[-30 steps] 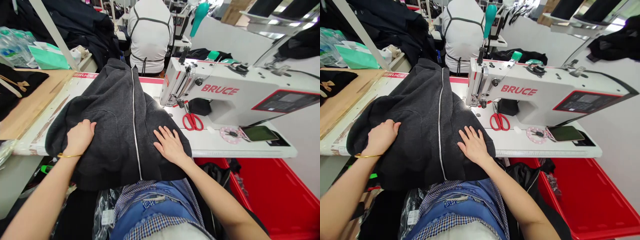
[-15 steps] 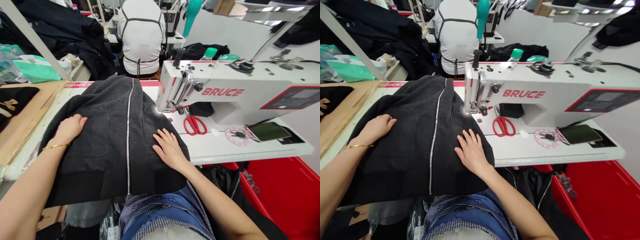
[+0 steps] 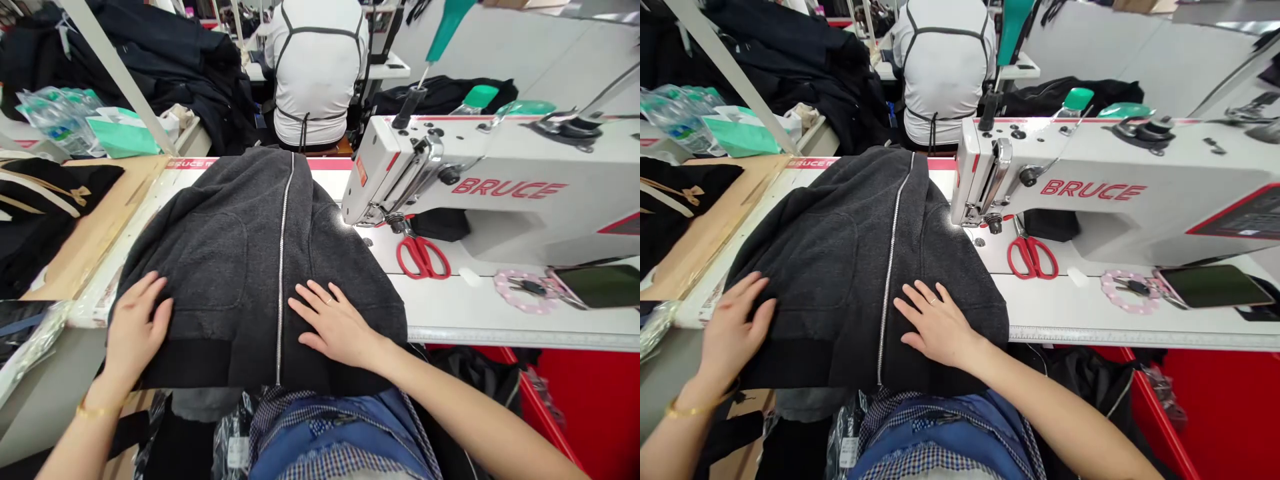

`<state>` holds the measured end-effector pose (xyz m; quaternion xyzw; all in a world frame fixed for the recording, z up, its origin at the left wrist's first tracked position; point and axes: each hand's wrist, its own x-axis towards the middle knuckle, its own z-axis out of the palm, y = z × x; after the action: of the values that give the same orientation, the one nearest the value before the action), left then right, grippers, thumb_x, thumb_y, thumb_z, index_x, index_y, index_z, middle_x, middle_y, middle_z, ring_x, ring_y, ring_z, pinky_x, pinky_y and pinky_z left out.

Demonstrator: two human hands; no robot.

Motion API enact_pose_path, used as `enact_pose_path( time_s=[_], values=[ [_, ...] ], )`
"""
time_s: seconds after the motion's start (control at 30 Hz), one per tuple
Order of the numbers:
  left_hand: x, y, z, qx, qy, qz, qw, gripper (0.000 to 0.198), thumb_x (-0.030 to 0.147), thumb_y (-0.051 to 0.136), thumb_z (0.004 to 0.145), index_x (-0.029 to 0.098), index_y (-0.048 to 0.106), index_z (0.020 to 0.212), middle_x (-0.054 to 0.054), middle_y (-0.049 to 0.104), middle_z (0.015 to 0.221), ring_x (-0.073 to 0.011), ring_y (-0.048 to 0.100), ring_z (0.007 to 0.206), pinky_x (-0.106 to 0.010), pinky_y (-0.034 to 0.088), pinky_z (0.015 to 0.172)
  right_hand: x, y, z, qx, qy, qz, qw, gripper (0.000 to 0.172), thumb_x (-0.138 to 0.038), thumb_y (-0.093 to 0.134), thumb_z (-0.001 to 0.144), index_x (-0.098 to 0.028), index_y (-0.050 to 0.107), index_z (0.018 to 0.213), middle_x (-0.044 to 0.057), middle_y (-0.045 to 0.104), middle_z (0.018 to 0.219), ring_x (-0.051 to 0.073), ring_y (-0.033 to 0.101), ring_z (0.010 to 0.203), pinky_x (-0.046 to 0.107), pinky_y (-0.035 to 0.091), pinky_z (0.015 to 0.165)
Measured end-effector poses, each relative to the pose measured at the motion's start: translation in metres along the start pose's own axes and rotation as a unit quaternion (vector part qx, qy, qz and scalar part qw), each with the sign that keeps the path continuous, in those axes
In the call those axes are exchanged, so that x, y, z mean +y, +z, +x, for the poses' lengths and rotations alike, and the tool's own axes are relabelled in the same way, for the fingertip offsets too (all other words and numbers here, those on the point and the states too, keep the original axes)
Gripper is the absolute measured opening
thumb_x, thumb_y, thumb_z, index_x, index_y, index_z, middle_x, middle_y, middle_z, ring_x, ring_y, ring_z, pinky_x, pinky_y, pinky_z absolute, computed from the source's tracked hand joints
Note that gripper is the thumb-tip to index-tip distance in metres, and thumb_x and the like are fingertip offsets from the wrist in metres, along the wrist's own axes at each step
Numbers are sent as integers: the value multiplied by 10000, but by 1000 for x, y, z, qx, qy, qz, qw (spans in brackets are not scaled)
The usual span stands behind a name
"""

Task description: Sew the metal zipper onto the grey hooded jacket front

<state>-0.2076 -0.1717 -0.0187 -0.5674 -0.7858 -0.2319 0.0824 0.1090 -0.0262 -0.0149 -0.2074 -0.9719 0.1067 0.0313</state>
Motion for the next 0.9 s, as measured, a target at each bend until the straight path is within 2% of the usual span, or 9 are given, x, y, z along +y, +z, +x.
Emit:
enact_pose_path(
  time_s=[0.07,0.13,0.2,0.27,0.47,0.53,0.67,0.8,0.9],
  values=[
    [4,-10,-38,192,-210,-85,955,494,335,497,764,280,382,1241,-49,390,1339,-278,377,1215,-491,325,1012,-3,-13,6,5,-9,3,1000,455,-398,459,856,-205,413,1266,78,377,1350,277,286,1260,483,312,980],
    [11,-9,-77,304,-389,-236,837,470,357,494,755,301,378,1207,-33,420,1313,-285,394,1203,-540,300,1009,-16,-24,26,36,-40,8,999,401,-373,436,873,-184,453,1226,83,415,1316,264,303,1249,436,321,986],
    [16,0,-104,286,-463,-339,768,354,405,445,776,249,473,1093,-70,522,1208,-291,462,1144,-568,346,959,-38,-27,56,70,-108,17,992,378,-372,426,880,-185,466,1206,74,418,1309,244,310,1242,401,319,993],
    [20,9,-116,230,-472,-392,756,340,463,383,799,211,553,951,-100,605,1075,-272,536,1063,-526,428,898,-62,-19,90,85,-171,21,981,369,-386,408,888,-208,458,1208,62,409,1316,235,320,1234,403,331,981],
    [26,12,-90,130,-453,-601,645,460,575,353,800,284,550,1096,-46,544,1220,-243,447,1177,-460,407,950,-88,27,148,75,-150,1,986,413,-438,340,904,-237,401,1259,62,358,1358,250,296,1250,474,290,989],
    [17,13,-79,124,-472,-582,650,460,553,403,787,280,536,1133,-40,539,1227,-256,432,1188,-471,409,947,-83,33,150,87,-141,-4,986,417,-437,326,907,-253,384,1276,51,334,1375,258,267,1264,493,260,1000],
    [-9,27,-75,159,-494,-463,718,524,555,372,770,250,502,1176,-65,587,1156,-278,474,1143,-505,446,896,-77,31,147,73,-125,-8,989,410,-440,297,912,-287,369,1286,35,301,1395,265,237,1276,512,247,997],
    [-9,42,-87,144,-507,-379,761,573,539,311,760,209,456,1206,-109,609,1092,-297,555,1030,-509,494,816,-77,29,148,72,-124,-4,990,411,-446,301,909,-291,368,1284,35,297,1397,260,237,1275,510,252,996],
    [0,26,-97,123,-511,-255,812,625,505,226,788,202,206,1334,-138,476,1245,-333,472,1124,-576,422,866,-77,28,148,75,-125,4,989,421,-443,305,908,-271,366,1287,47,304,1392,263,247,1270,511,255,993]
  ],
)
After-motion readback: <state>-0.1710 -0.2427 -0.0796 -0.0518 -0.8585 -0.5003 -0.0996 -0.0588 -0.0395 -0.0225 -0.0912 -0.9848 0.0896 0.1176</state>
